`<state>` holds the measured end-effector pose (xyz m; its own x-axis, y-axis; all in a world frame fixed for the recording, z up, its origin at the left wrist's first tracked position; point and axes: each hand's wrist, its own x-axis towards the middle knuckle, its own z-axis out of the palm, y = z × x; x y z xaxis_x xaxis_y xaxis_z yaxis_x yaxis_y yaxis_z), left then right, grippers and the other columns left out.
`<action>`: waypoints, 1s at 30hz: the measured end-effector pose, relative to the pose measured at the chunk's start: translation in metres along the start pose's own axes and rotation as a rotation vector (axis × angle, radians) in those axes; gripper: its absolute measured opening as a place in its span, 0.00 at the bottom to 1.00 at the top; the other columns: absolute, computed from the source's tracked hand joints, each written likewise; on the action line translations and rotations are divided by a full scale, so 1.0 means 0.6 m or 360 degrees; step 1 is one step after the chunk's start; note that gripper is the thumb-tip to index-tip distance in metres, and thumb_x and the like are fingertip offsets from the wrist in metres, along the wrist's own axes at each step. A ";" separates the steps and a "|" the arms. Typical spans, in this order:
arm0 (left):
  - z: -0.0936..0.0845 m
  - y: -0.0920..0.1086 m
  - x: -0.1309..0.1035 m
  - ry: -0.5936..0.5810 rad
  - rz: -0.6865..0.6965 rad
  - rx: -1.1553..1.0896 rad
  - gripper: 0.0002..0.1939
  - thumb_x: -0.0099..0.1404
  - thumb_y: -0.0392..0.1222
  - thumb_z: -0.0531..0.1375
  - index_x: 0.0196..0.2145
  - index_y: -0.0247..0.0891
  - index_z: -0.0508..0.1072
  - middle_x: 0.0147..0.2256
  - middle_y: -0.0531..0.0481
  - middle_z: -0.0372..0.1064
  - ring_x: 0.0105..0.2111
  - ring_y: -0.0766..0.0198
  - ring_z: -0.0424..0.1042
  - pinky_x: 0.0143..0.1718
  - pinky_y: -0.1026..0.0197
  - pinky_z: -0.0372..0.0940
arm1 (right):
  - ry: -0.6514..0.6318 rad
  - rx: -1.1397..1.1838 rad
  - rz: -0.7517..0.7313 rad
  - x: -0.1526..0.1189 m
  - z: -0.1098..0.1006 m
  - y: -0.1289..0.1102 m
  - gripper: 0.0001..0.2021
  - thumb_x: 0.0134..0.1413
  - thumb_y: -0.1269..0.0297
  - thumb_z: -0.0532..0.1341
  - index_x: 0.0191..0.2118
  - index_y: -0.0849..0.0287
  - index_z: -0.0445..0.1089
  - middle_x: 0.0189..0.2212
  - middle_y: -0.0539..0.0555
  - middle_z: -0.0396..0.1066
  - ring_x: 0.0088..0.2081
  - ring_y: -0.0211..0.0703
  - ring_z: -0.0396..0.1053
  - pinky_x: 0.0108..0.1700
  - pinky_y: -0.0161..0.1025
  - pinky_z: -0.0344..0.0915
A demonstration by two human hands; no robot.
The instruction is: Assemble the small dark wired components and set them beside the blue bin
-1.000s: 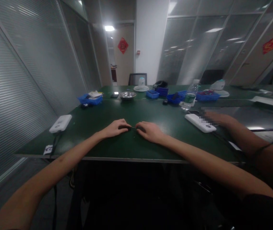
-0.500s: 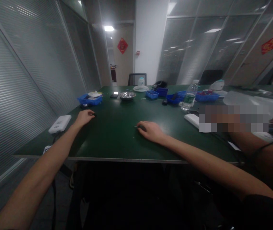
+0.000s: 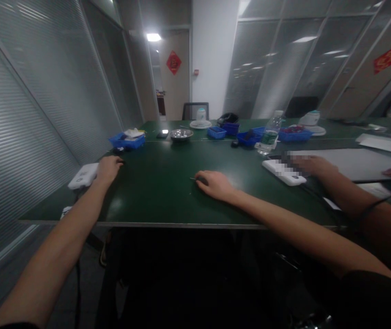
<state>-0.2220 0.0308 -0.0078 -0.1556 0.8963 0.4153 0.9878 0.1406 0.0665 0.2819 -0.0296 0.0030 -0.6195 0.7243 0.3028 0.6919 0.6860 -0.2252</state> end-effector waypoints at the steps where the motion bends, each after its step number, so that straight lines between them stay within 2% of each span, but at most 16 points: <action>1: -0.003 0.002 -0.001 -0.0006 -0.0015 0.0010 0.16 0.69 0.41 0.61 0.50 0.35 0.83 0.52 0.38 0.80 0.55 0.44 0.75 0.57 0.52 0.66 | -0.0001 0.0002 -0.0002 0.000 0.001 0.001 0.14 0.71 0.58 0.59 0.56 0.54 0.73 0.50 0.57 0.79 0.47 0.50 0.77 0.47 0.43 0.68; 13: -0.008 0.006 -0.001 0.0011 -0.0024 -0.0049 0.17 0.67 0.40 0.62 0.49 0.35 0.84 0.50 0.36 0.80 0.53 0.44 0.76 0.58 0.51 0.67 | -0.0003 0.0010 -0.0019 0.001 0.000 0.001 0.13 0.71 0.58 0.59 0.55 0.54 0.73 0.49 0.57 0.79 0.45 0.50 0.77 0.46 0.43 0.69; 19: 0.005 -0.009 0.005 -0.0010 -0.0156 -0.0163 0.17 0.70 0.44 0.60 0.49 0.34 0.85 0.49 0.37 0.81 0.53 0.42 0.77 0.58 0.48 0.67 | -0.0011 0.0024 -0.0024 0.000 -0.001 0.002 0.14 0.72 0.58 0.58 0.56 0.54 0.73 0.49 0.57 0.79 0.45 0.50 0.77 0.45 0.43 0.69; 23: 0.003 -0.008 0.007 -0.0016 -0.0181 -0.0242 0.15 0.70 0.43 0.61 0.46 0.34 0.85 0.47 0.38 0.82 0.51 0.44 0.78 0.57 0.50 0.67 | -0.0001 0.0000 -0.0026 0.001 0.001 0.003 0.14 0.71 0.58 0.58 0.56 0.53 0.73 0.49 0.57 0.79 0.46 0.51 0.77 0.46 0.43 0.69; 27: -0.008 0.031 0.002 -0.0085 -0.0010 -0.0511 0.11 0.68 0.44 0.65 0.41 0.39 0.86 0.45 0.43 0.83 0.49 0.48 0.79 0.57 0.53 0.67 | -0.0007 0.0022 -0.0047 0.002 0.001 0.004 0.14 0.72 0.57 0.58 0.57 0.53 0.73 0.50 0.57 0.79 0.47 0.50 0.77 0.46 0.43 0.69; 30: -0.013 0.098 -0.015 -0.0248 0.0290 -0.0837 0.11 0.67 0.47 0.67 0.42 0.41 0.86 0.46 0.45 0.83 0.49 0.50 0.79 0.58 0.52 0.66 | 0.0014 0.0044 -0.0085 0.000 0.001 0.003 0.15 0.72 0.57 0.58 0.57 0.53 0.72 0.51 0.57 0.78 0.47 0.50 0.77 0.47 0.43 0.68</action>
<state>-0.1627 0.0279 -0.0005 0.0582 0.9434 0.3266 0.8591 -0.2139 0.4650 0.2827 -0.0285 0.0024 -0.6521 0.6858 0.3231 0.6473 0.7255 -0.2337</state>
